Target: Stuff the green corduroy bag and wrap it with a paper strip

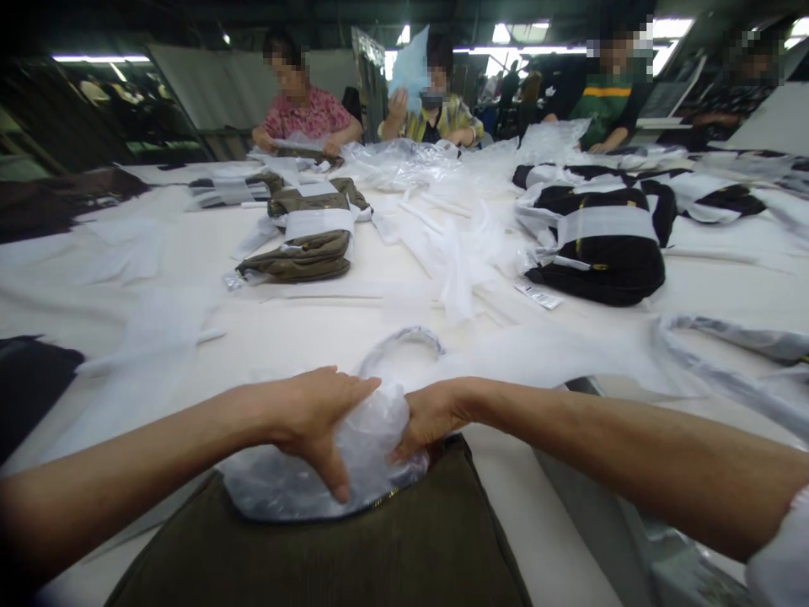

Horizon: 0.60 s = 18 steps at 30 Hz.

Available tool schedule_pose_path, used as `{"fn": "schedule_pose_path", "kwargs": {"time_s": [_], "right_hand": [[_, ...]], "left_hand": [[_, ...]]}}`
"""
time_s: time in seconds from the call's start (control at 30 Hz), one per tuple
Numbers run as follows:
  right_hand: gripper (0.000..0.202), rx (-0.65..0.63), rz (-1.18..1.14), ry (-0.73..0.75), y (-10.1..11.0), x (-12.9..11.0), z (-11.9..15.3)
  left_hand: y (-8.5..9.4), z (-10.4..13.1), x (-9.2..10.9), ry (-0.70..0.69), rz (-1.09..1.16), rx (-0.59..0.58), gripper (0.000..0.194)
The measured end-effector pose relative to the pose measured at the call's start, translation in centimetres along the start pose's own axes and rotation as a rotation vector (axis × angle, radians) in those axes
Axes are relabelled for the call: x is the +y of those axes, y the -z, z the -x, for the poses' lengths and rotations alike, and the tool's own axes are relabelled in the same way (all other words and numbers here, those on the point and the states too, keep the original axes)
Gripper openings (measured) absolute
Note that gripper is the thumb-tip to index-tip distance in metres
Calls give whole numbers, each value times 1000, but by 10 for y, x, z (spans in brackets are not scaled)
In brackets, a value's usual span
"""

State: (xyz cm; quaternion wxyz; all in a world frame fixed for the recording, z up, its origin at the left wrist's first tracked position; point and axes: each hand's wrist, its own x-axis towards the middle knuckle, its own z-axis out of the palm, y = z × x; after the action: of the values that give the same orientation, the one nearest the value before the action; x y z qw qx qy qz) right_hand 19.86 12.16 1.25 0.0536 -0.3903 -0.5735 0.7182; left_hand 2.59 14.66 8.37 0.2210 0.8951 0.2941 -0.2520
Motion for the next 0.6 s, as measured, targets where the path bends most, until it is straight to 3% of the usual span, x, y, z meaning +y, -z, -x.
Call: {"fn": "schedule_pose_path", "kwargs": {"time_s": [0.1,0.23,0.33,0.53,0.6], "right_hand": [[24,-74,130,-25,2,0,3],[28,-63,131,12,2,2,2],[27,-45,55,25,8,2,7],[24,-291,-284,-124,30,10,10],[19,-232,-256,-125,25,16,-1]], "left_hand": [[4,-9,-15,58,-10,-69,85],[9,-7,-23,-82,136,-24,68],[8,-1,-27,-82,335,-33,46],[-2,15,-34,-115,592,62,28],[-3,21,-33,-125,588,79,27]]}}
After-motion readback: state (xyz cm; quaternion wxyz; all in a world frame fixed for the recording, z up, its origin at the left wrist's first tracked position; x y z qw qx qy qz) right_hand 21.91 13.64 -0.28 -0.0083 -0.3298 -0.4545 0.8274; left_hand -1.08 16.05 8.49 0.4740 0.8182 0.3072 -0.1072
